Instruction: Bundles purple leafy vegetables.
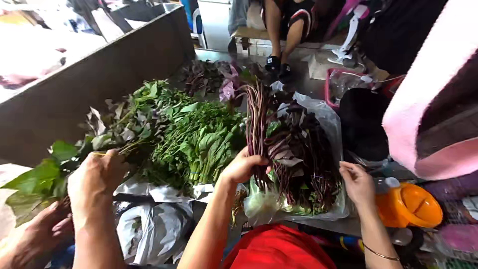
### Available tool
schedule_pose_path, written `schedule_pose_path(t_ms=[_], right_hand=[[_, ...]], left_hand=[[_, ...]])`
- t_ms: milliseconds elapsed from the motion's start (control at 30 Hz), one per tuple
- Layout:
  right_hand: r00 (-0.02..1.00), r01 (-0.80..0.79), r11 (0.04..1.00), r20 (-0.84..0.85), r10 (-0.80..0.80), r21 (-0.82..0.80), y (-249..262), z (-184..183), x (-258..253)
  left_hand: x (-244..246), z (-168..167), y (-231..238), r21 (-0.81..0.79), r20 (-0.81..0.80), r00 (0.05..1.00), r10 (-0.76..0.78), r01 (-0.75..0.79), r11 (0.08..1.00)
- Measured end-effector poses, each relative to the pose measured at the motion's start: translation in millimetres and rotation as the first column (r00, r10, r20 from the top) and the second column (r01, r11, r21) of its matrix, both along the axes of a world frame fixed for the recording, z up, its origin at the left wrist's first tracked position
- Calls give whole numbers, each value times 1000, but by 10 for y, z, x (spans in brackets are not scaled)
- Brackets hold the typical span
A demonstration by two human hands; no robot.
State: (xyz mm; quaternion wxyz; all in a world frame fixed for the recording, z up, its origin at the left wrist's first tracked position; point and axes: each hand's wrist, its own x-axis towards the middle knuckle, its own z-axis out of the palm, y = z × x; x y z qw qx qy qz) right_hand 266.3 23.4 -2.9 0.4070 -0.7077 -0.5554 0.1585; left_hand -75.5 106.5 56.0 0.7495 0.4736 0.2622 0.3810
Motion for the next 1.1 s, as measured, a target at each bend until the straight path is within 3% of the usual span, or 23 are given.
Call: schedule_pose_path(t_ms=[133, 200, 333, 467, 567, 667, 767, 900, 967, 1033, 1100], right_hand=[[994, 58, 988, 95, -45, -141, -101, -141, -323], [993, 92, 973, 90, -75, -209, -117, -220, -403], [974, 139, 981, 195, -112, -134, -145, -306, -441], [978, 34, 999, 207, -38, 24, -148, -198, -570], [972, -188, 982, -146, 183, -19, -91, -27, -815], [787, -421, 897, -547, 285, -138, 34, 36, -1143], [598, -515, 847, -763, 245, -132, 208, 61, -1396], [531, -448, 849, -848, 2, -279, 357, 103, -1614], [490, -428, 817, -859, -150, -387, 357, 39, -1656], [428, -436, 808, -881, -201, -396, 331, -41, -1654], [441, -378, 853, -880, -177, -361, 299, 1, -1645]], left_hand=[[394, -789, -42, -351, 21, 990, 141, -124, 928], [484, -984, -59, -470, -21, 972, 235, -217, 856], [474, -872, -37, -412, -19, 967, 255, -240, 879], [522, -777, -2, -387, -69, 914, 400, -395, 833], [521, -736, -22, -390, -101, 872, 480, -478, 787], [487, -630, -43, -397, -40, 873, 487, -461, 794], [492, -500, -122, -403, 36, 873, 487, -434, 806], [588, -606, -428, -404, 28, 890, 455, -406, 820], [640, -765, -582, -307, -70, 907, 415, -416, 856], [641, -821, -667, -54, -240, 899, 367, -390, 919], [633, -721, -672, 188, -435, 834, 340, -286, 940]])
